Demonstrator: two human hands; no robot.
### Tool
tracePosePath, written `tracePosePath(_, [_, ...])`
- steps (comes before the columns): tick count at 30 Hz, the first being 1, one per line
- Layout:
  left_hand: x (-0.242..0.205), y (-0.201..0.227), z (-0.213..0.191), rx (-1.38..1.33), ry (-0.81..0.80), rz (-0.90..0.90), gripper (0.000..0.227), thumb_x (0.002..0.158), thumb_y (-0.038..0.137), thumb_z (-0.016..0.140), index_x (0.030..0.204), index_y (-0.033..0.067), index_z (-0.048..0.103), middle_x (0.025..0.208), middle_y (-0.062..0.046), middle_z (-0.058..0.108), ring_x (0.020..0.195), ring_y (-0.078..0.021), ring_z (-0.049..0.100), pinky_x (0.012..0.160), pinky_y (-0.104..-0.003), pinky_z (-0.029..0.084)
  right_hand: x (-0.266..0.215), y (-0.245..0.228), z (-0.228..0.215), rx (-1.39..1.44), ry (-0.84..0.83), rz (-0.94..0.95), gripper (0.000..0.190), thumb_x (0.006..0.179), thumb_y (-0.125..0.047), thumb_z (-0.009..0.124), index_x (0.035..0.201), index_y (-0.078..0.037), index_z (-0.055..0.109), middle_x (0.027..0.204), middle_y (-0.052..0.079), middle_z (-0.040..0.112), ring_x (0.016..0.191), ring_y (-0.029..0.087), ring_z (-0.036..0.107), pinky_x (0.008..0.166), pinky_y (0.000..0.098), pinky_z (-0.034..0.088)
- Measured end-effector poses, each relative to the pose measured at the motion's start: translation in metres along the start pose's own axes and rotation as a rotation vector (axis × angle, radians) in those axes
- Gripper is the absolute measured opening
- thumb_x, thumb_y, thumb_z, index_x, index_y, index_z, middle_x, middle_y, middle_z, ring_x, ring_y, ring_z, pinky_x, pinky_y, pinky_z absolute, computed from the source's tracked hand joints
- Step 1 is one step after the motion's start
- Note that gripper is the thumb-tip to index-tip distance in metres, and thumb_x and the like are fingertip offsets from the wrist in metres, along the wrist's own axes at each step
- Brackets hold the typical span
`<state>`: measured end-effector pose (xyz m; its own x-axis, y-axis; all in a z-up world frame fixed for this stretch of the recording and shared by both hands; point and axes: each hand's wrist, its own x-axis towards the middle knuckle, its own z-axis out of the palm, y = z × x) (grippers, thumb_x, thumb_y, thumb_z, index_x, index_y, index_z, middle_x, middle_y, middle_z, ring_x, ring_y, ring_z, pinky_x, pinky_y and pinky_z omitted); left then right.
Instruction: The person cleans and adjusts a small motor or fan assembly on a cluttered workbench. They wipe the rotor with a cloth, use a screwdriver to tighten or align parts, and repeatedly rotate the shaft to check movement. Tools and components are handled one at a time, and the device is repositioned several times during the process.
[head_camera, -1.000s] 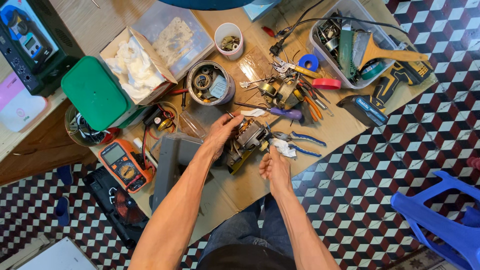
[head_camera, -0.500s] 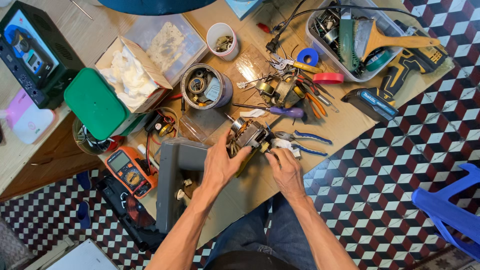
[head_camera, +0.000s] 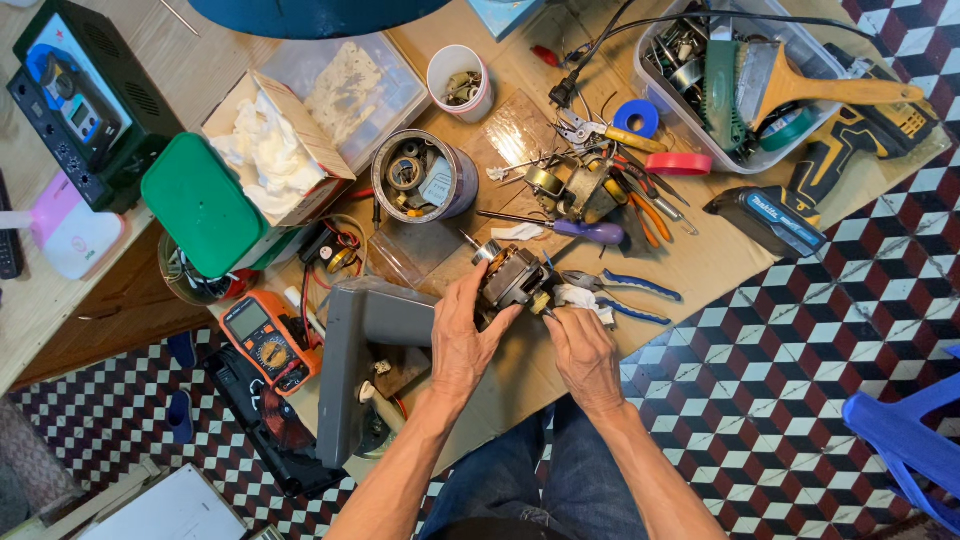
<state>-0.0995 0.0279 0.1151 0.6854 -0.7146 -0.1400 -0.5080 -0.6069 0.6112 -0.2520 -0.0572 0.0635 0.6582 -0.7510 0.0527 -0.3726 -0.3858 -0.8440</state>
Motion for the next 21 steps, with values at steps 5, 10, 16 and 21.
tracePosePath(5, [-0.001, -0.004, 0.006, 0.026, 0.027, -0.017, 0.072, 0.078, 0.029, 0.088, 0.142, 0.0128, 0.058, 0.126, -0.013, 0.065, 0.107, -0.0343, 0.062, 0.092, -0.042, 0.05, 0.0, 0.002, 0.003, -0.021, 0.019, -0.04, 0.014, 0.091, -0.002, 0.07, 0.103, 0.002, 0.066, 0.094, 0.017, 0.066, 0.089, 0.036, 0.064, 0.078, 0.0433, 0.051])
tracePosePath(10, [-0.002, -0.009, 0.009, -0.006, 0.026, -0.046, 0.071, 0.078, 0.03, 0.088, 0.142, 0.0153, 0.061, 0.126, -0.011, 0.066, 0.107, -0.0323, 0.063, 0.091, -0.041, 0.051, -0.003, 0.013, 0.01, 0.033, -0.019, -0.008, 0.008, 0.095, -0.004, 0.069, 0.099, 0.002, 0.065, 0.089, 0.017, 0.065, 0.086, 0.036, 0.064, 0.076, 0.0423, 0.051])
tracePosePath(16, [-0.002, -0.007, 0.008, -0.008, 0.015, -0.062, 0.072, 0.077, 0.029, 0.088, 0.142, 0.0166, 0.061, 0.125, -0.01, 0.066, 0.107, -0.0314, 0.063, 0.091, -0.04, 0.052, -0.009, 0.026, 0.02, 0.516, -0.231, 0.527, 0.032, 0.105, -0.025, 0.052, 0.094, 0.0, 0.068, 0.083, 0.007, 0.072, 0.075, 0.017, 0.066, 0.069, 0.0308, 0.052])
tracePosePath(21, [-0.002, -0.008, 0.007, 0.013, 0.022, -0.057, 0.072, 0.078, 0.031, 0.087, 0.143, 0.0175, 0.06, 0.124, -0.01, 0.066, 0.106, -0.0312, 0.063, 0.09, -0.039, 0.052, -0.015, 0.024, 0.038, 1.058, -0.16, 0.818, 0.04, 0.107, -0.036, 0.047, 0.092, -0.003, 0.063, 0.077, 0.006, 0.066, 0.068, 0.012, 0.058, 0.063, 0.026, 0.045])
